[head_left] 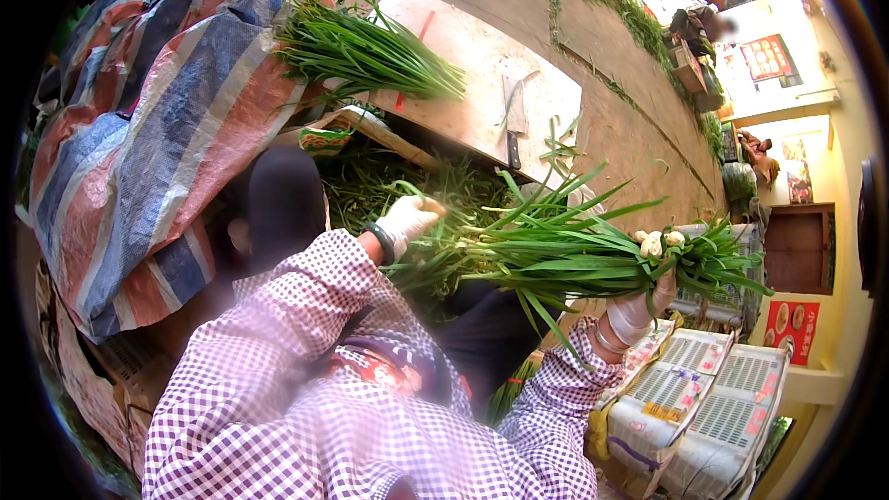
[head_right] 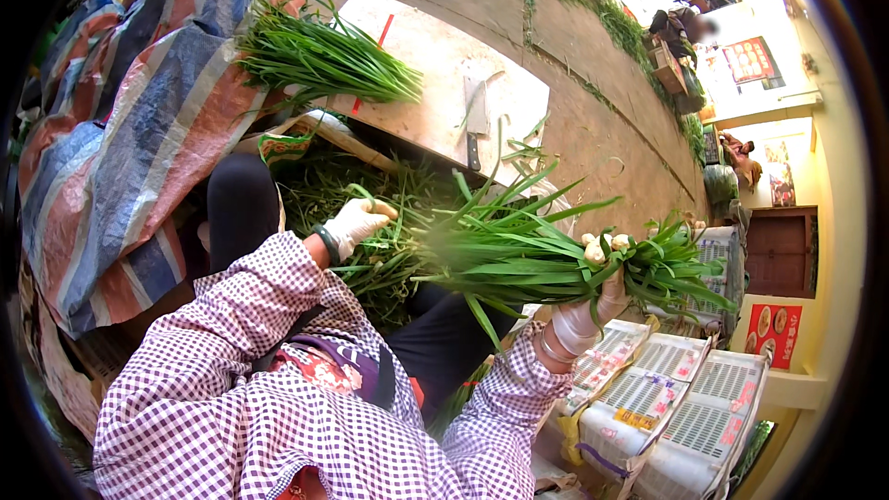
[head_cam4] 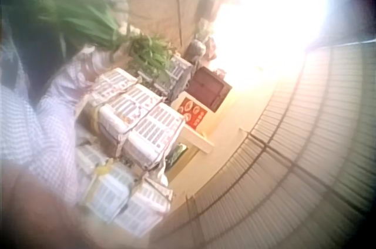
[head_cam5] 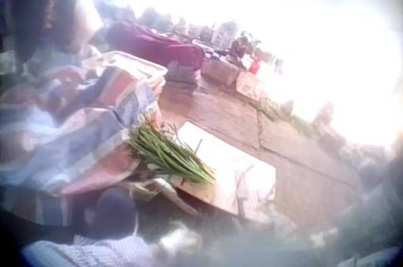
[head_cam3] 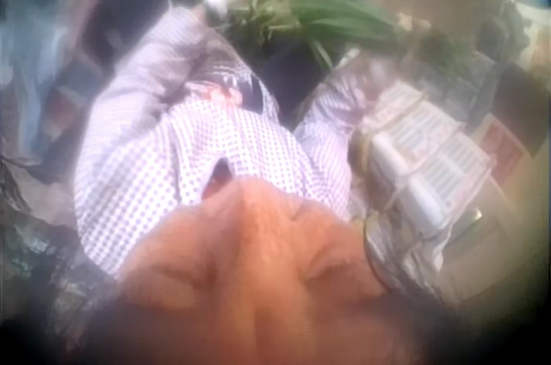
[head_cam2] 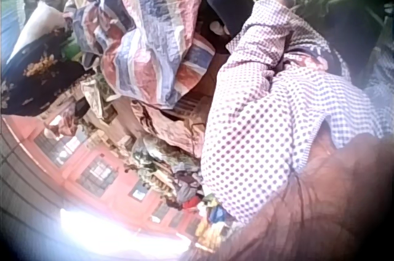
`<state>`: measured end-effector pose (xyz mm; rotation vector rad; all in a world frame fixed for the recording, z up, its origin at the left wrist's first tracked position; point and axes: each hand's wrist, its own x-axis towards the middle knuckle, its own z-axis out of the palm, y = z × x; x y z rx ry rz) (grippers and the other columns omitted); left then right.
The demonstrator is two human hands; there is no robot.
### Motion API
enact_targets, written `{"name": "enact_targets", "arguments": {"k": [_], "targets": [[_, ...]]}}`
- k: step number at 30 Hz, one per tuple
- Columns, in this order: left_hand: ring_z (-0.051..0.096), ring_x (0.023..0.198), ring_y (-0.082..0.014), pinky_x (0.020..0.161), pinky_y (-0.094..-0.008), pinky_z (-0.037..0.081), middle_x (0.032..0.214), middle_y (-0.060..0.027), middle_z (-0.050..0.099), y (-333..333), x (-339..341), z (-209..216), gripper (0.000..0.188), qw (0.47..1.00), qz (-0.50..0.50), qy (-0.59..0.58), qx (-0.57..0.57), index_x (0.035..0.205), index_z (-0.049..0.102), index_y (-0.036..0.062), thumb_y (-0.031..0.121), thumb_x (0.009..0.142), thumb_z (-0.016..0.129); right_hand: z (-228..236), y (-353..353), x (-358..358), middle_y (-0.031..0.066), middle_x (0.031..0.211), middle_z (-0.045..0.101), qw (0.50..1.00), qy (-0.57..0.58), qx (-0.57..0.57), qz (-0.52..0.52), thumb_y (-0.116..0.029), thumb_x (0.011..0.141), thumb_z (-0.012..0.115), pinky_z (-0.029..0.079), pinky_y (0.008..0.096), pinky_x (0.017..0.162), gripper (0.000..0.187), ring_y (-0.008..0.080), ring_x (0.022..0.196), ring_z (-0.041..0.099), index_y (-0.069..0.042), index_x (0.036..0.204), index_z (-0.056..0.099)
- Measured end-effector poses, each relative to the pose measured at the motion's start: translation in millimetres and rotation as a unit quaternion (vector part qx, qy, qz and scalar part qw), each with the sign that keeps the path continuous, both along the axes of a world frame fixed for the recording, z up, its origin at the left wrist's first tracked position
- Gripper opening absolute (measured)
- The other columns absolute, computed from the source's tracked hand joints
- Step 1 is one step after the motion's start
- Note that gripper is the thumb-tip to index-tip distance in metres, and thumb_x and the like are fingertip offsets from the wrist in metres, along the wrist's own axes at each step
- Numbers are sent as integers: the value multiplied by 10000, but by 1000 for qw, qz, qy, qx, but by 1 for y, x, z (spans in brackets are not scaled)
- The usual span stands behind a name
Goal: The person cleans green onions by hand by removing outer leaves and debris, then gathers them into a bundle and trims the roots with a large knife on a wooden block.
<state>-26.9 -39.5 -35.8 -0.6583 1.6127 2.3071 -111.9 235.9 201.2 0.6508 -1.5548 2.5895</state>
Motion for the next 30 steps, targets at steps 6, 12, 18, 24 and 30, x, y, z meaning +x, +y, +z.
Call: {"name": "enact_targets", "arguments": {"k": [6,12,18,24,30], "targets": [[581,972,-139,871,-284,455,1148,-35,622,15,3,44,290,973,-44,150,170,1122,657,46,114,842,689,-5,-20,7,64,891,620,996,-26,57,-67,-174,924,610,466,396,925,337,169,857,581,0,1206,550],[610,950,-141,873,-297,474,1064,-31,665,23,1,43,307,952,3,115,285,1138,650,55,228,888,696,-5,-27,10,125,937,671,994,-18,49,-98,-127,900,640,554,372,812,309,233,874,654,27,1163,593],[609,942,-129,868,-288,463,1034,-24,678,17,8,25,307,963,9,102,250,1104,665,38,264,897,689,-6,-5,-1,104,946,659,998,-4,25,-65,-190,950,580,549,413,820,317,231,911,630,-11,1212,576],[635,929,-230,841,-332,493,1006,-101,689,-16,10,-14,419,938,-186,-42,-290,1092,662,-17,282,815,758,8,-1,5,85,956,651,997,-7,35,-67,-206,952,579,530,408,853,300,217,920,614,-38,1200,578],[617,922,-174,814,-299,506,984,-61,617,8,18,28,277,986,69,92,-122,1049,677,22,137,810,755,3,-1,3,74,916,648,992,-14,56,-112,-198,943,589,522,392,842,306,215,894,610,-33,1200,576]]}}
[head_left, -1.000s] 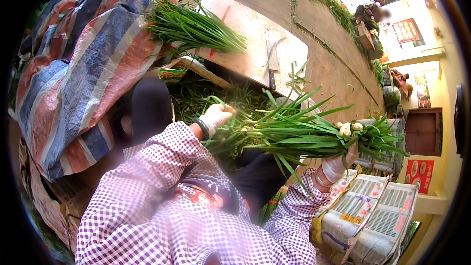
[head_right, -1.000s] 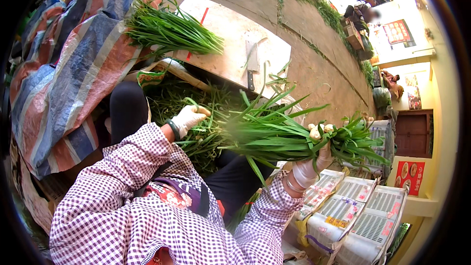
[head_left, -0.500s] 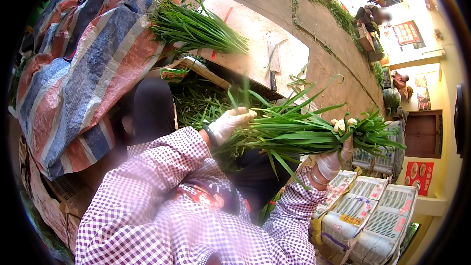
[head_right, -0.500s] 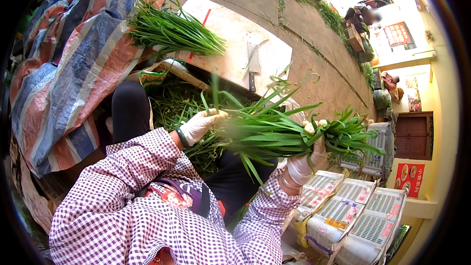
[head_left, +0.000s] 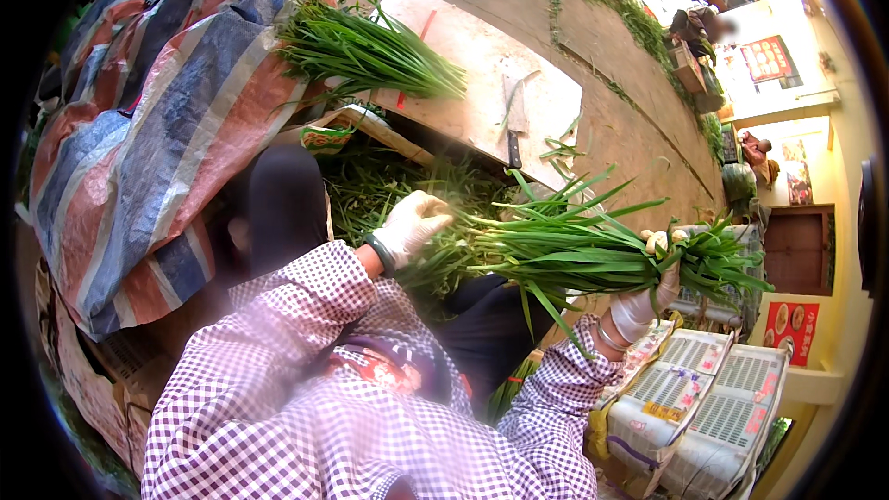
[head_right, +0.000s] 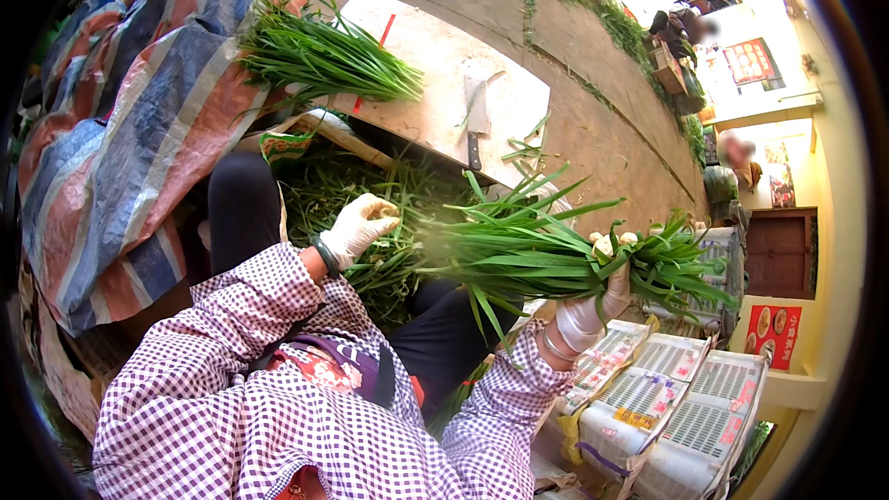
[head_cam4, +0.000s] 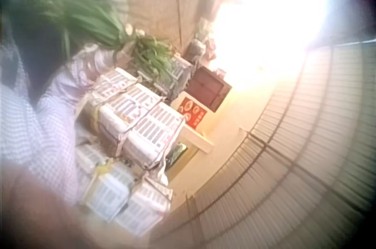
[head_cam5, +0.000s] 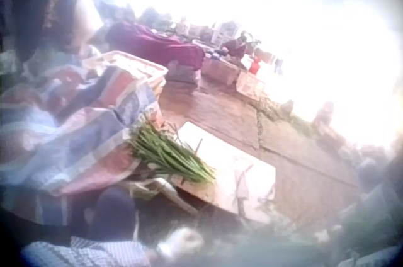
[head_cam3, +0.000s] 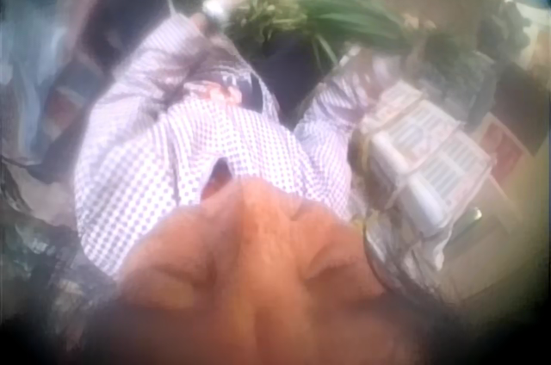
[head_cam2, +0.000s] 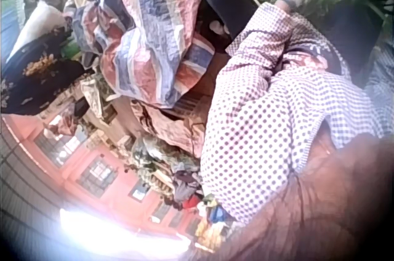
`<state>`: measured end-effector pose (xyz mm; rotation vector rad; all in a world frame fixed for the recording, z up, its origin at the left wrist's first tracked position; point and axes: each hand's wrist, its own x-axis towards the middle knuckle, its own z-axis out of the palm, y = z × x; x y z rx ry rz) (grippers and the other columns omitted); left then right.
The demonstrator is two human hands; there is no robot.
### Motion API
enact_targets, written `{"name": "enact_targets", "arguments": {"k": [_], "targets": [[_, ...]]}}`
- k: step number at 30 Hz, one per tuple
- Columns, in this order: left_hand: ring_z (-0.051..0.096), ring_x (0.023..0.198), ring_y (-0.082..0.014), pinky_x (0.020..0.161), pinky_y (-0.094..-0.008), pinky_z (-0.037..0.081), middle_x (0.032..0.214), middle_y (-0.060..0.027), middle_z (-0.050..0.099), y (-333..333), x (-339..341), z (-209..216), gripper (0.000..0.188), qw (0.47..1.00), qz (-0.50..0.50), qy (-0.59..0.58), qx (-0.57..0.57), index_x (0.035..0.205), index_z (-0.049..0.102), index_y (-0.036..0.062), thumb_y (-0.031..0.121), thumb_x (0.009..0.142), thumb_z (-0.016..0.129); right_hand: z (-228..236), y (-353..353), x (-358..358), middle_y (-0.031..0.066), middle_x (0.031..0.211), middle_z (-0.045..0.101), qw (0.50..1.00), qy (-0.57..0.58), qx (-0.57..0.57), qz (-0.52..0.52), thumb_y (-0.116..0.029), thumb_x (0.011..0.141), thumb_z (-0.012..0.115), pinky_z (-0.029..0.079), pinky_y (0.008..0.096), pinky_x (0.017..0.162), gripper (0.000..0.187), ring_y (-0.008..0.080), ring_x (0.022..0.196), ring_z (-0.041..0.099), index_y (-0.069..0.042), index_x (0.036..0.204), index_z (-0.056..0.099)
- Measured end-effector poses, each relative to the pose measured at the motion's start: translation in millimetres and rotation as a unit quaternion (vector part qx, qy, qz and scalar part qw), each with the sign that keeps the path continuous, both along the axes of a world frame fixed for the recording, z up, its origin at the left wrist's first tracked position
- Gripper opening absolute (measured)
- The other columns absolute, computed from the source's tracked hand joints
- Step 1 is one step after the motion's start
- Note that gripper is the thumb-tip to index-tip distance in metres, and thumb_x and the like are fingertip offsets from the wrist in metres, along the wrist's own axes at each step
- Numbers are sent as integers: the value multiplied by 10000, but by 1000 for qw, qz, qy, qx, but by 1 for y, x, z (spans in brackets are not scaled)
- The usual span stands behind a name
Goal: The person cleans green onions by hand by removing outer leaves and debris, then gathers them into a bundle and trims the roots with a large knife on a wooden block.
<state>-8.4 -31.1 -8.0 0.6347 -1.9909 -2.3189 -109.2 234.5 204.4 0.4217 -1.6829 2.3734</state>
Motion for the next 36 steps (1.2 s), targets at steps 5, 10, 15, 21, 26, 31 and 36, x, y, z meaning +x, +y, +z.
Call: {"name": "enact_targets", "arguments": {"k": [5,10,15,21,26,31,36], "targets": [[616,849,-107,776,-252,510,928,-5,626,16,-1,21,142,982,-27,37,185,936,704,32,64,809,760,-4,-7,-3,72,892,649,1000,-5,16,5,-205,940,596,523,386,830,306,222,882,612,-30,1190,580],[618,861,-102,771,-250,511,954,-32,674,21,0,12,201,982,-63,24,178,999,701,17,98,824,758,-6,-12,-1,98,1008,651,998,-7,-44,46,-96,901,635,556,372,814,299,228,896,646,18,1173,590],[613,848,-108,776,-251,498,927,-27,680,18,0,11,210,969,-80,-1,232,1012,688,13,108,832,742,-5,-21,2,81,1028,644,998,24,-34,51,-89,895,641,548,365,830,286,218,903,642,18,1157,597],[600,839,-128,776,-263,492,922,-58,673,24,4,8,192,961,-37,-20,272,991,659,-14,104,848,706,-11,-16,2,75,1040,636,1000,-1,-3,25,-83,892,647,539,369,855,290,206,910,640,12,1162,597],[570,696,-107,655,-256,482,827,-40,661,8,-1,-6,159,988,-48,-140,45,894,679,28,148,816,748,-16,3,-8,106,999,654,993,2,-60,102,-163,938,586,547,397,839,322,233,923,634,-7,1219,560],[586,783,-108,700,-263,493,898,-27,667,-4,-2,-23,223,987,-54,-61,139,962,669,40,177,812,763,-13,5,-2,96,968,648,998,-6,-8,60,-205,945,580,537,426,846,336,243,941,615,-30,1229,546],[560,808,-72,772,-227,443,892,25,640,4,-12,-14,266,937,-140,-78,310,1022,661,71,286,871,705,-16,0,-4,83,940,632,999,9,-2,38,-211,939,595,521,406,860,333,227,913,608,-20,1210,555]]}}
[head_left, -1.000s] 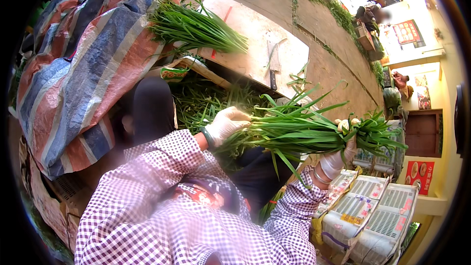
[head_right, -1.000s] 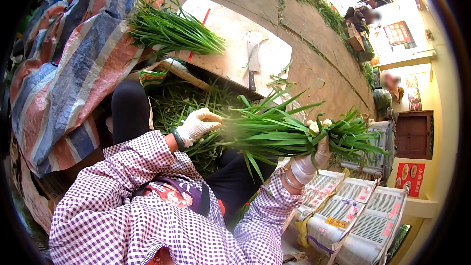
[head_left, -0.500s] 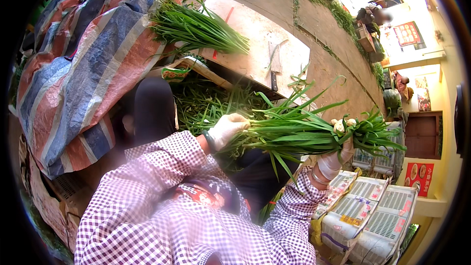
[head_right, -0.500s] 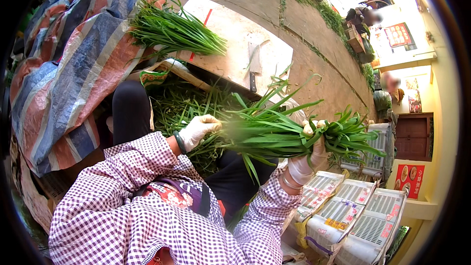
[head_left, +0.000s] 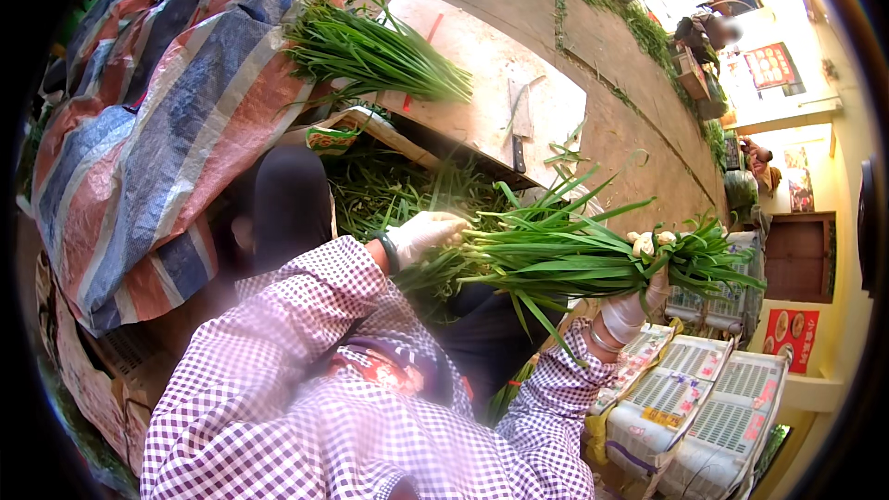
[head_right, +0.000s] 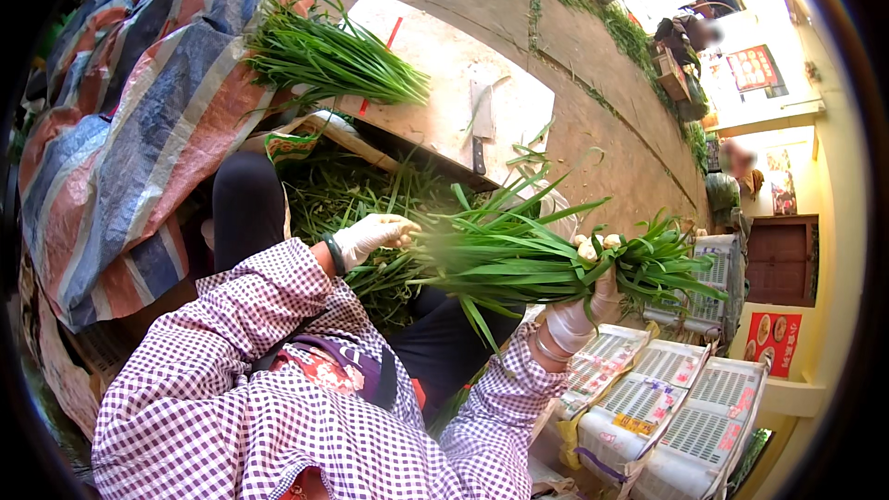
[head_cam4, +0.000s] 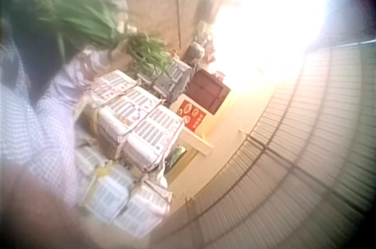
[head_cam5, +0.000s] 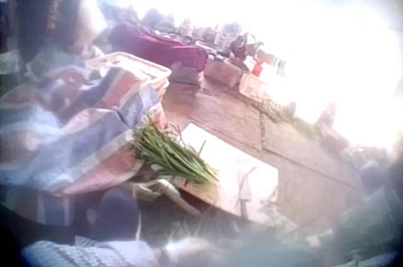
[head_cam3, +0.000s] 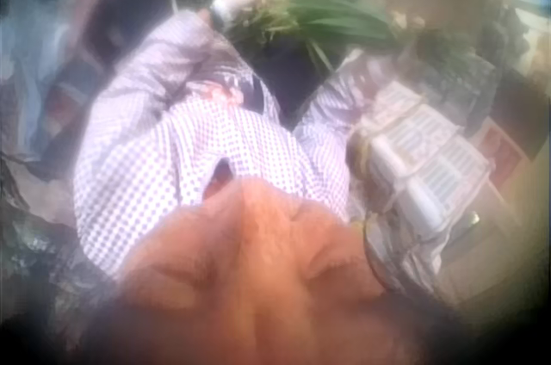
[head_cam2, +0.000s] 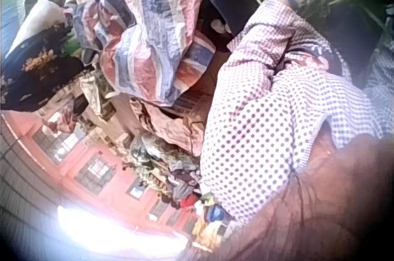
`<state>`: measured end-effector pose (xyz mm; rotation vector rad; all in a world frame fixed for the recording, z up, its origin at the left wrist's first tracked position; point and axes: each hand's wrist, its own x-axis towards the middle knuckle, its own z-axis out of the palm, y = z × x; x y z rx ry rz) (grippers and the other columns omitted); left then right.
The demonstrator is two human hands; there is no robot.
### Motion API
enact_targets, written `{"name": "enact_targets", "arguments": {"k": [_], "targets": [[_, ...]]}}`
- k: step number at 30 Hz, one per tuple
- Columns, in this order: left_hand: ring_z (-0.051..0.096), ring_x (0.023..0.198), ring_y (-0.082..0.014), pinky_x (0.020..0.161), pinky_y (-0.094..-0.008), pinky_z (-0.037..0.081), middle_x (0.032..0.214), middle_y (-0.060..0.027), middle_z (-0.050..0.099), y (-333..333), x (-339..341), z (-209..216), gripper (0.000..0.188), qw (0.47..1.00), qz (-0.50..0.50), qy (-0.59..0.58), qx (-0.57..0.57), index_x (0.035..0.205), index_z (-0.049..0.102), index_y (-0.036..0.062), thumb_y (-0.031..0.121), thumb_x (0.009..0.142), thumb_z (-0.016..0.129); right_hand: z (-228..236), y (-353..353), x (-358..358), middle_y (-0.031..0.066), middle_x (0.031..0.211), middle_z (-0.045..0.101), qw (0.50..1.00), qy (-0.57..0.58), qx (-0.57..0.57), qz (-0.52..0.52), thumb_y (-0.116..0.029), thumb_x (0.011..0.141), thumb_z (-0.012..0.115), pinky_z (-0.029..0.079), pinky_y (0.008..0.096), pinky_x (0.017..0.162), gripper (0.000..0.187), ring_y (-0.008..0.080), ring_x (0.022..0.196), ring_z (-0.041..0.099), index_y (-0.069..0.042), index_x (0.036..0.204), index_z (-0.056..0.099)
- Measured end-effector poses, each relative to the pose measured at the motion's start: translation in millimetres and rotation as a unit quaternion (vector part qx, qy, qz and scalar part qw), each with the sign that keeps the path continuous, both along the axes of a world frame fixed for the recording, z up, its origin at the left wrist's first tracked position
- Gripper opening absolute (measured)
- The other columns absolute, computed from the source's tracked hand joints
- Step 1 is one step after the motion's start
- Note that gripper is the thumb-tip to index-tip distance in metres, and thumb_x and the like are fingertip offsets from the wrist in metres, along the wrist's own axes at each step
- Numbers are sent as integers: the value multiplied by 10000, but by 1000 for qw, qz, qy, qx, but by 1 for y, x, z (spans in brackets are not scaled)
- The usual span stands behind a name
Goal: The person cleans green onions by hand by removing outer leaves and debris, then gathers them into a bundle and trims the roots with a large knife on a wooden block.
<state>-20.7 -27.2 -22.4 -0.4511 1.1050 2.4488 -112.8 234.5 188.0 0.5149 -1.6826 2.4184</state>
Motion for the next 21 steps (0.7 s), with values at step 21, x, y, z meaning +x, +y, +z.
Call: {"name": "enact_targets", "arguments": {"k": [21], "targets": [[611,813,-125,780,-266,494,891,-46,684,1,15,-17,152,970,145,1,-194,801,685,28,162,870,695,1,-18,-4,84,803,656,994,-90,0,-54,-151,935,607,521,341,804,243,199,831,619,-7,1128,641]]}}
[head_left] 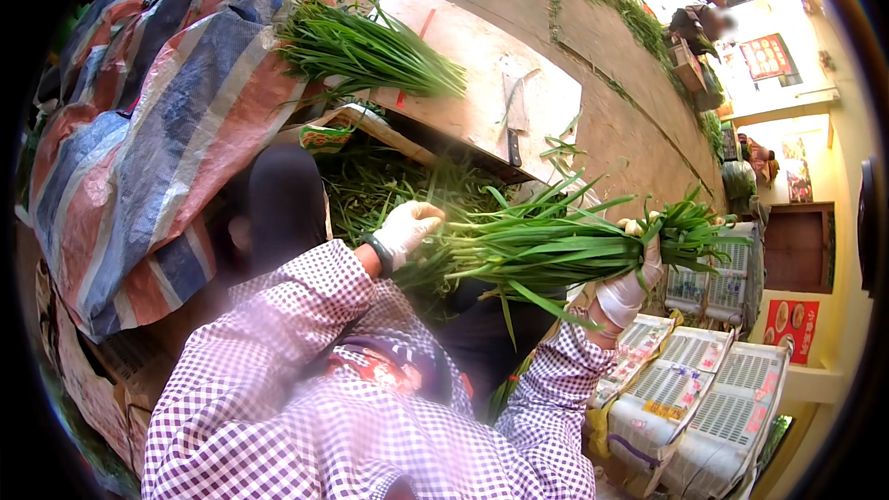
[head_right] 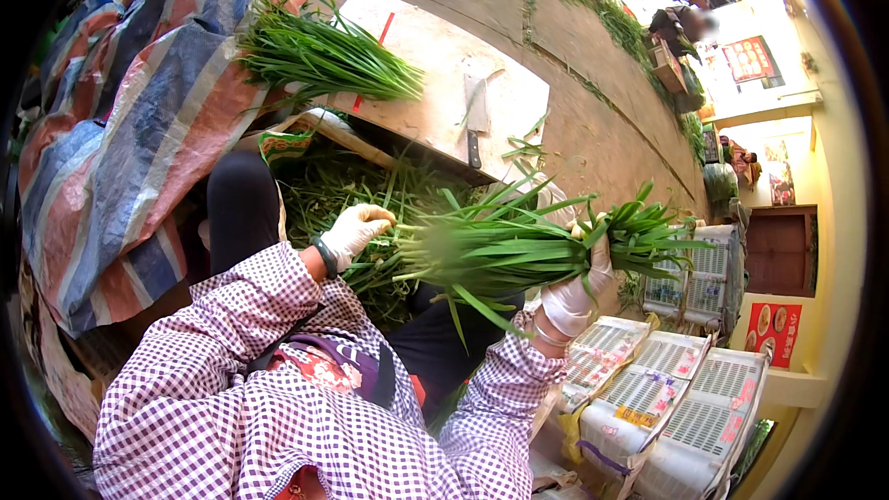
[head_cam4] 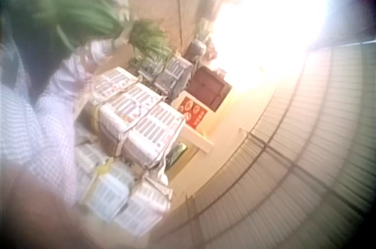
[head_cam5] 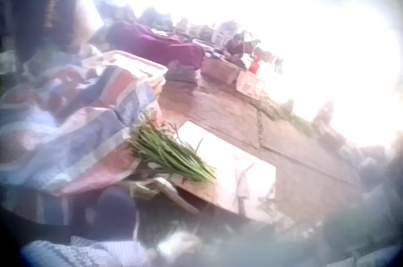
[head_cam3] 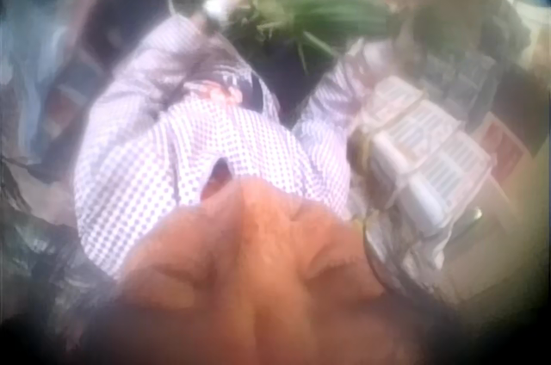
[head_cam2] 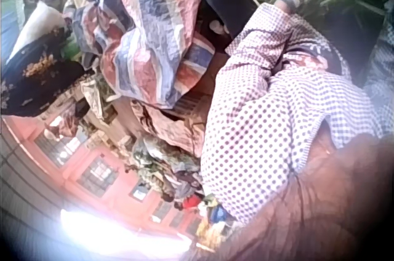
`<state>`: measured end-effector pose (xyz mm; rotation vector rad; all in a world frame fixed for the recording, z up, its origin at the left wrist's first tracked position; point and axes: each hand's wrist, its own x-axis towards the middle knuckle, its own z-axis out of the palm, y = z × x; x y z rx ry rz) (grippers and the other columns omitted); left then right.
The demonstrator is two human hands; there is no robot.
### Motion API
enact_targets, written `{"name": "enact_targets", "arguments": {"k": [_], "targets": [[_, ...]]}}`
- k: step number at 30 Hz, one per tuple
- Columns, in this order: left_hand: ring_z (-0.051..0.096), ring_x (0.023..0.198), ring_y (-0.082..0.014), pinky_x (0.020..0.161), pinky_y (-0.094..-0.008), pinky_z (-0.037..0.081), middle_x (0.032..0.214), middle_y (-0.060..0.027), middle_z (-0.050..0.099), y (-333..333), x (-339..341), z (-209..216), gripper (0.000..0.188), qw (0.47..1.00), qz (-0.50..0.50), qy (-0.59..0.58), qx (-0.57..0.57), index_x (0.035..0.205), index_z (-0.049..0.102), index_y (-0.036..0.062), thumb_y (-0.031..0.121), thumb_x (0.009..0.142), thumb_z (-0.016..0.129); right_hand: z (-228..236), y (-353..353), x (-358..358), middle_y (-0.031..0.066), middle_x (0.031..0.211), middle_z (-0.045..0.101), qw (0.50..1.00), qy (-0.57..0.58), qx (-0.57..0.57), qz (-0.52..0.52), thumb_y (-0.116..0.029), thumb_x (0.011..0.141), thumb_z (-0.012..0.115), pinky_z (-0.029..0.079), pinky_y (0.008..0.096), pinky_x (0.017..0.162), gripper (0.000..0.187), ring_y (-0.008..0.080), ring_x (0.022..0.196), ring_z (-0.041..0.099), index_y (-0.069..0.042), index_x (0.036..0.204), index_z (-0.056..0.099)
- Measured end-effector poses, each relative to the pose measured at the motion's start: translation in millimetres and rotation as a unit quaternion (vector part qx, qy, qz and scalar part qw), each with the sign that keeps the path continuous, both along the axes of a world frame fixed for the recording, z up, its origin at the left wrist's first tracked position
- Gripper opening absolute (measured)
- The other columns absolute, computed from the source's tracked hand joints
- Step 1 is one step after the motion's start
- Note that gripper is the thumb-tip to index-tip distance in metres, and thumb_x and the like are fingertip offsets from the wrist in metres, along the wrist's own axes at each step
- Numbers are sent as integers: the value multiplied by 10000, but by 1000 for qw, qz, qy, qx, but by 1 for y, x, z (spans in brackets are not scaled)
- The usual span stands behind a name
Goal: The person cleans green onions by hand by removing outer leaves and debris, then gathers them into a bundle and trims the roots with a large knife on a wooden block.
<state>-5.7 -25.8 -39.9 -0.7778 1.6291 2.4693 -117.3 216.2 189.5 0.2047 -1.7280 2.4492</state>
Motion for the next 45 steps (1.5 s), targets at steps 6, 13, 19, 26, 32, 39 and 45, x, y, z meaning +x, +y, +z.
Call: {"name": "enact_targets", "arguments": {"k": [6,13,19,26,32,39,45], "targets": [[546,751,-115,678,-255,448,813,-18,549,16,13,65,132,971,10,205,-121,775,668,32,44,727,790,1,-6,-2,65,835,668,998,-38,-37,-21,-187,977,549,545,263,636,220,138,699,631,-2,1016,662],[546,914,-145,839,-290,451,951,-39,566,34,-5,76,219,959,-47,258,-112,971,659,35,91,784,758,5,-18,-1,56,816,659,996,-71,-53,-1,-190,979,542,540,258,619,219,138,678,627,-6,1006,658],[601,949,-148,912,-285,467,1068,-74,640,9,8,70,161,934,-115,244,233,1038,570,34,146,932,617,5,9,-15,62,776,653,995,-60,-65,-36,-217,967,557,543,271,598,213,154,633,619,-35,952,667],[595,737,-145,698,-290,477,841,-42,650,-24,4,23,214,950,-262,125,-111,992,544,26,214,929,625,16,36,-22,67,820,638,993,-15,-116,-3,-172,944,565,536,338,759,168,184,811,599,-49,1045,619],[581,1082,-200,893,-335,469,1188,-110,612,-10,7,23,371,931,-274,105,-216,1214,576,27,225,906,634,11,56,-30,79,848,656,983,-92,-155,37,-240,941,561,533,393,803,200,218,833,615,-65,908,650],[508,1196,-194,963,-354,402,1376,-63,494,9,6,91,749,871,-196,209,399,1448,344,102,385,846,687,3,65,-25,65,834,673,972,-94,-201,72,-248,945,585,527,372,808,190,198,807,627,-78,914,666],[591,908,-203,664,-274,473,1263,-78,565,13,2,79,800,904,-201,107,362,1409,402,88,648,857,556,-59,97,-62,87,833,675,979,-136,-148,-13,-288,941,573,554,390,741,236,228,738,645,-68,909,654]]}}
